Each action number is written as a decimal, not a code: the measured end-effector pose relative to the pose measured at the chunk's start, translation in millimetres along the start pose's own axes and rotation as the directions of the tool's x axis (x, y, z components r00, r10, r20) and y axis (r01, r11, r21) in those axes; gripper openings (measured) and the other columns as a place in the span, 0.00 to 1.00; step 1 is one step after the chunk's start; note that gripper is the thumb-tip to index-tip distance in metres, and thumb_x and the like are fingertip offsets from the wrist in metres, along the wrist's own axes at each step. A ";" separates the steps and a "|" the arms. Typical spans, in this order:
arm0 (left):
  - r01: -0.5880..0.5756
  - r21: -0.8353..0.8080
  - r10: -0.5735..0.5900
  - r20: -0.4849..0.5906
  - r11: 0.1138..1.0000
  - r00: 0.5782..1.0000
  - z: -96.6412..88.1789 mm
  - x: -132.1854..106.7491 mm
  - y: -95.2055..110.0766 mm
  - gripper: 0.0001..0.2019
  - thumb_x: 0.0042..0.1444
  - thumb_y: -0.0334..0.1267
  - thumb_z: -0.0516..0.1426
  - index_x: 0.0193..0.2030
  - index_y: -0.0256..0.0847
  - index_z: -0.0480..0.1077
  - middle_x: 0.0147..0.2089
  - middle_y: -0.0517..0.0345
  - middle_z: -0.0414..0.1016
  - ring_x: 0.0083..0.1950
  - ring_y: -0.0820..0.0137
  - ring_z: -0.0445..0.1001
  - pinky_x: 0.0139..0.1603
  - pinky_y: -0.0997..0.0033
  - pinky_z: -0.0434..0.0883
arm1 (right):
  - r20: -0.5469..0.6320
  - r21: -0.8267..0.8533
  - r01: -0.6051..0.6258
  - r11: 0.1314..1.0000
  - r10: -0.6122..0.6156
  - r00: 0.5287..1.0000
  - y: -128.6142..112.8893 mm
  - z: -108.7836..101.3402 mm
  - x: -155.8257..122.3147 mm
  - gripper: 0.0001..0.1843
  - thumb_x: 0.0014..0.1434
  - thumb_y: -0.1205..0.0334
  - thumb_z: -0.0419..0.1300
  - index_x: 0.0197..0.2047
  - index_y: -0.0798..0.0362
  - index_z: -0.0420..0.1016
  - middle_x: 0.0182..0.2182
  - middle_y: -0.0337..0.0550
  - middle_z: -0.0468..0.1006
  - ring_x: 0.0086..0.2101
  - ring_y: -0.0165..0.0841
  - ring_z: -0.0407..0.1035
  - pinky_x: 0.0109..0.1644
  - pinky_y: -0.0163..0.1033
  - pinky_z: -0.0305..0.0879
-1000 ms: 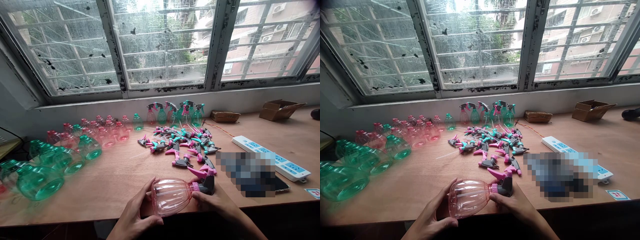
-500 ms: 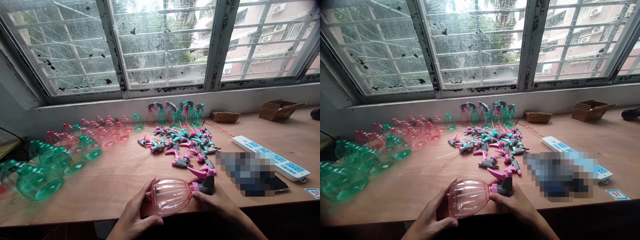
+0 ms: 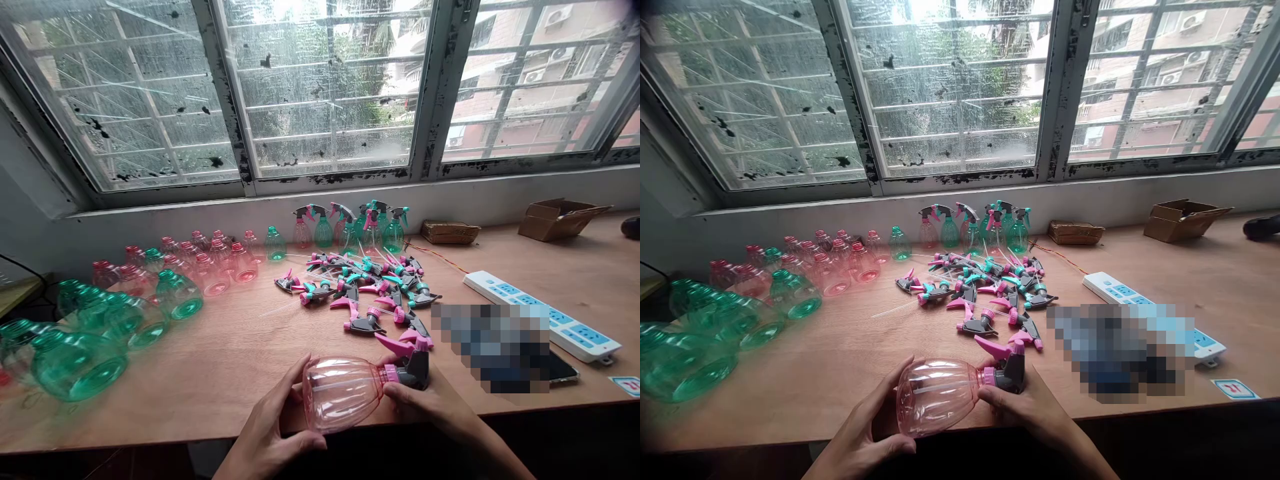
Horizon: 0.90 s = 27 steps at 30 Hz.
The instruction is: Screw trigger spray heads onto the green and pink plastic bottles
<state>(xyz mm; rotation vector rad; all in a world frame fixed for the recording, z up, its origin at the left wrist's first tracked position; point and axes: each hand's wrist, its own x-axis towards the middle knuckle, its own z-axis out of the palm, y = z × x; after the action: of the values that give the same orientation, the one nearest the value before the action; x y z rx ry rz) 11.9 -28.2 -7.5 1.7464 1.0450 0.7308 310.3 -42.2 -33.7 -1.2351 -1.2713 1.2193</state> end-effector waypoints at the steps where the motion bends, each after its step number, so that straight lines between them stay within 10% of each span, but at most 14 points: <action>1: 0.000 0.004 0.000 0.001 1.000 1.000 0.3 0.0 0.0 0.45 0.50 0.36 0.71 0.72 0.56 0.57 0.73 0.61 0.64 0.70 0.54 0.66 0.71 0.61 0.63 | -0.002 0.005 -0.003 1.000 0.003 1.000 0.2 -0.1 0.1 0.20 0.51 0.51 0.73 0.43 0.53 0.79 0.30 0.39 0.79 0.31 0.38 0.72 0.37 0.42 0.71; 27: -0.010 0.001 0.010 -0.006 1.000 1.000 1.1 1.4 1.1 0.44 0.51 0.37 0.71 0.72 0.56 0.56 0.73 0.60 0.64 0.69 0.54 0.68 0.71 0.59 0.64 | 0.010 0.026 -0.002 1.000 0.002 1.000 -1.8 0.8 -0.8 0.20 0.52 0.51 0.72 0.44 0.53 0.79 0.29 0.37 0.77 0.30 0.36 0.69 0.37 0.40 0.68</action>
<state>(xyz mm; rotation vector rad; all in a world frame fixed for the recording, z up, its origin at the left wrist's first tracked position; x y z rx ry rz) 13.9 -27.6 -6.9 1.7524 1.0415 0.7418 309.4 -43.1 -31.9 -1.2131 -1.2587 1.2412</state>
